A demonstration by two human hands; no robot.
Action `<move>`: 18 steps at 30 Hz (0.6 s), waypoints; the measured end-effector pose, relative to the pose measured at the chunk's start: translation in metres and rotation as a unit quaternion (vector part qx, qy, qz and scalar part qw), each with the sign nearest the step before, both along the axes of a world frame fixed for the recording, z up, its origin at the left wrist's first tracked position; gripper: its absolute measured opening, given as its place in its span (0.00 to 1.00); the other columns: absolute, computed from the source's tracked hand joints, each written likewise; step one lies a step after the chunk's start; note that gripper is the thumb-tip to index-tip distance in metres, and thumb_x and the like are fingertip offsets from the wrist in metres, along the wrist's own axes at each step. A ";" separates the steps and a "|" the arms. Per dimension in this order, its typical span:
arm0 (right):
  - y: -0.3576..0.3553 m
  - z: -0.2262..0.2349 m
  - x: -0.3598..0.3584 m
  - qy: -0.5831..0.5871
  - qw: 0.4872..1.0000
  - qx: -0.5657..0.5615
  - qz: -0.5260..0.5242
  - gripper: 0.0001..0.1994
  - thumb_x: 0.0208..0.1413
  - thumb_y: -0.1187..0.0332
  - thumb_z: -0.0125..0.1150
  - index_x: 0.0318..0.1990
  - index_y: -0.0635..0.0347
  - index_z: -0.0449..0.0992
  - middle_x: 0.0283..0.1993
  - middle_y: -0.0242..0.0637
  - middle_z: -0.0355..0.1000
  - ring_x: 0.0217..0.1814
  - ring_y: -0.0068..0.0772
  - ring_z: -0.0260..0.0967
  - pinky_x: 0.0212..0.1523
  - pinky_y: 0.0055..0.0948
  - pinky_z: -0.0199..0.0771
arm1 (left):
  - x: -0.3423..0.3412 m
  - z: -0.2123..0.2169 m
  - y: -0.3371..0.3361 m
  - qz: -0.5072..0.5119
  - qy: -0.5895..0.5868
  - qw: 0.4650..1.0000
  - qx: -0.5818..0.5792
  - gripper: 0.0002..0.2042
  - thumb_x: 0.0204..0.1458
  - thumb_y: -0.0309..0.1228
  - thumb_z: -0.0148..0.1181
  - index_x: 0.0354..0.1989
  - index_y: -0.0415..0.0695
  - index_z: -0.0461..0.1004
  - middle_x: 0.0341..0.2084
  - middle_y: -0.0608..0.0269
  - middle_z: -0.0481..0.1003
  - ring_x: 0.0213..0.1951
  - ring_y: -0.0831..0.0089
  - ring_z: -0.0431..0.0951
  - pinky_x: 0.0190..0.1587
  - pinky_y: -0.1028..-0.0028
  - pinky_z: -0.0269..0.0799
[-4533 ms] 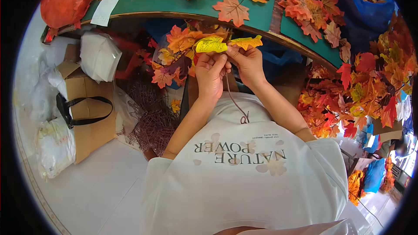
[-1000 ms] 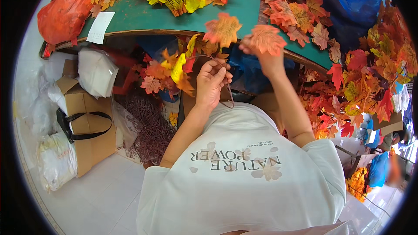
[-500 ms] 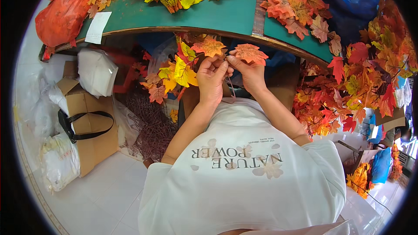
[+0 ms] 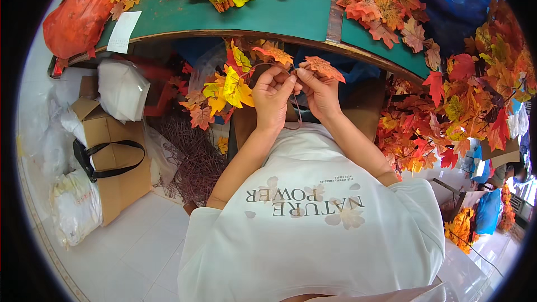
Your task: Assembling artificial maple leaves by attaching individual leaves onto plastic stem structures.
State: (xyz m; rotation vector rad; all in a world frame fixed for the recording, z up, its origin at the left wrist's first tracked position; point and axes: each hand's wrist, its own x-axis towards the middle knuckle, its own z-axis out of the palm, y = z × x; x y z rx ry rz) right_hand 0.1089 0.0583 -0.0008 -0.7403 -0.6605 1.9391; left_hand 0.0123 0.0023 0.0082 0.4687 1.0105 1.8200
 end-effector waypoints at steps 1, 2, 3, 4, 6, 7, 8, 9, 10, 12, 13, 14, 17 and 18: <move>0.000 0.000 0.000 0.006 1.000 -0.009 -0.005 0.07 0.51 0.77 0.60 0.38 0.62 0.73 0.31 0.32 0.73 0.30 0.22 0.71 0.28 0.19 0.74 | 0.000 0.001 0.000 -0.004 0.003 1.000 -0.002 0.12 0.49 0.16 0.56 0.43 0.35 0.69 0.27 0.61 0.73 0.27 0.76 0.76 0.30 0.78 0.74; 0.000 -0.001 0.000 0.005 1.000 -0.010 -0.005 0.07 0.51 0.77 0.60 0.38 0.62 0.73 0.31 0.32 0.73 0.30 0.22 0.71 0.28 0.19 0.74 | 0.000 0.002 0.000 -0.004 0.002 1.000 -0.003 0.12 0.49 0.16 0.56 0.43 0.35 0.69 0.27 0.61 0.73 0.27 0.76 0.76 0.30 0.78 0.74; 0.000 -0.003 0.001 0.019 1.000 -0.018 -0.002 0.07 0.51 0.77 0.60 0.38 0.62 0.73 0.31 0.32 0.73 0.30 0.22 0.71 0.28 0.19 0.73 | 0.001 0.003 0.000 -0.009 0.005 1.000 -0.007 0.14 0.49 0.17 0.56 0.45 0.36 0.69 0.27 0.62 0.73 0.27 0.76 0.75 0.31 0.79 0.73; 0.000 -0.004 0.001 0.033 0.999 -0.026 0.000 0.07 0.51 0.77 0.60 0.38 0.62 0.73 0.31 0.31 0.72 0.29 0.22 0.71 0.27 0.19 0.73 | 0.001 0.003 0.001 -0.014 0.008 1.000 -0.010 0.15 0.49 0.17 0.57 0.46 0.36 0.69 0.27 0.63 0.73 0.27 0.77 0.74 0.31 0.79 0.72; 0.000 -0.004 0.001 0.027 0.999 -0.021 -0.002 0.07 0.51 0.78 0.60 0.38 0.62 0.73 0.30 0.32 0.72 0.29 0.22 0.71 0.27 0.20 0.73 | 0.001 0.003 0.001 -0.016 0.011 1.000 -0.011 0.15 0.49 0.17 0.57 0.46 0.36 0.69 0.27 0.63 0.73 0.27 0.77 0.74 0.31 0.79 0.72; -0.001 -0.004 0.001 0.022 1.000 -0.015 -0.003 0.07 0.51 0.78 0.59 0.38 0.62 0.73 0.30 0.32 0.72 0.28 0.22 0.70 0.27 0.20 0.73 | 0.001 0.003 0.001 -0.018 0.013 1.000 -0.011 0.15 0.49 0.17 0.56 0.46 0.36 0.69 0.27 0.63 0.73 0.27 0.77 0.74 0.31 0.79 0.72; -0.001 -0.004 0.001 0.021 1.000 -0.016 -0.003 0.07 0.51 0.78 0.59 0.38 0.62 0.73 0.30 0.32 0.72 0.28 0.22 0.70 0.27 0.20 0.73 | 0.000 0.003 0.000 -0.018 0.013 1.000 -0.012 0.15 0.49 0.17 0.56 0.46 0.36 0.69 0.27 0.63 0.73 0.27 0.77 0.74 0.31 0.79 0.72; -0.002 -0.005 0.001 0.011 1.000 -0.014 0.001 0.06 0.51 0.78 0.59 0.37 0.62 0.73 0.30 0.32 0.72 0.28 0.22 0.70 0.26 0.20 0.73 | 0.000 0.003 0.000 -0.016 0.015 1.000 -0.012 0.15 0.49 0.17 0.56 0.46 0.36 0.69 0.27 0.63 0.73 0.27 0.77 0.74 0.31 0.79 0.72; -0.002 -0.004 0.000 0.001 1.000 -0.011 0.006 0.06 0.51 0.77 0.59 0.37 0.62 0.73 0.30 0.33 0.72 0.28 0.22 0.70 0.26 0.21 0.73 | 0.000 0.002 0.000 -0.013 0.018 1.000 -0.011 0.15 0.49 0.17 0.57 0.46 0.36 0.70 0.27 0.63 0.73 0.27 0.77 0.74 0.31 0.79 0.72; -0.004 0.001 0.002 0.006 1.000 -0.007 0.005 0.05 0.52 0.77 0.58 0.37 0.62 0.73 0.30 0.33 0.72 0.28 0.23 0.70 0.26 0.21 0.73 | 0.001 0.003 0.001 -0.015 0.018 1.000 -0.015 0.15 0.48 0.17 0.57 0.46 0.36 0.70 0.27 0.63 0.73 0.27 0.77 0.75 0.31 0.80 0.72; -0.005 0.004 0.003 0.011 1.000 -0.001 0.005 0.05 0.52 0.77 0.58 0.37 0.62 0.73 0.31 0.33 0.72 0.28 0.23 0.70 0.25 0.21 0.73 | 0.002 0.005 0.002 -0.017 0.019 1.000 -0.017 0.15 0.48 0.17 0.57 0.46 0.35 0.70 0.27 0.63 0.73 0.27 0.77 0.75 0.31 0.80 0.72; -0.004 -0.001 0.003 0.011 1.000 -0.002 0.005 0.05 0.52 0.77 0.58 0.37 0.62 0.73 0.31 0.33 0.72 0.28 0.23 0.70 0.25 0.21 0.73 | 0.003 0.005 0.003 -0.017 0.019 1.000 -0.018 0.15 0.48 0.17 0.57 0.46 0.35 0.70 0.27 0.63 0.73 0.27 0.77 0.75 0.31 0.80 0.72; -0.003 -0.015 0.003 0.094 0.994 -0.048 -0.012 0.05 0.54 0.76 0.56 0.38 0.62 0.73 0.33 0.38 0.74 0.30 0.25 0.71 0.25 0.22 0.73 | 0.003 0.006 0.005 -0.026 0.021 0.999 -0.017 0.15 0.48 0.17 0.57 0.46 0.35 0.70 0.26 0.64 0.73 0.26 0.78 0.75 0.31 0.81 0.72; -0.002 -0.017 0.003 0.097 0.994 -0.052 -0.017 0.05 0.54 0.76 0.56 0.38 0.62 0.73 0.33 0.38 0.74 0.30 0.25 0.71 0.26 0.22 0.73 | 0.003 0.007 0.006 -0.029 0.027 0.999 -0.020 0.15 0.48 0.16 0.57 0.45 0.35 0.70 0.26 0.64 0.73 0.26 0.78 0.75 0.31 0.81 0.72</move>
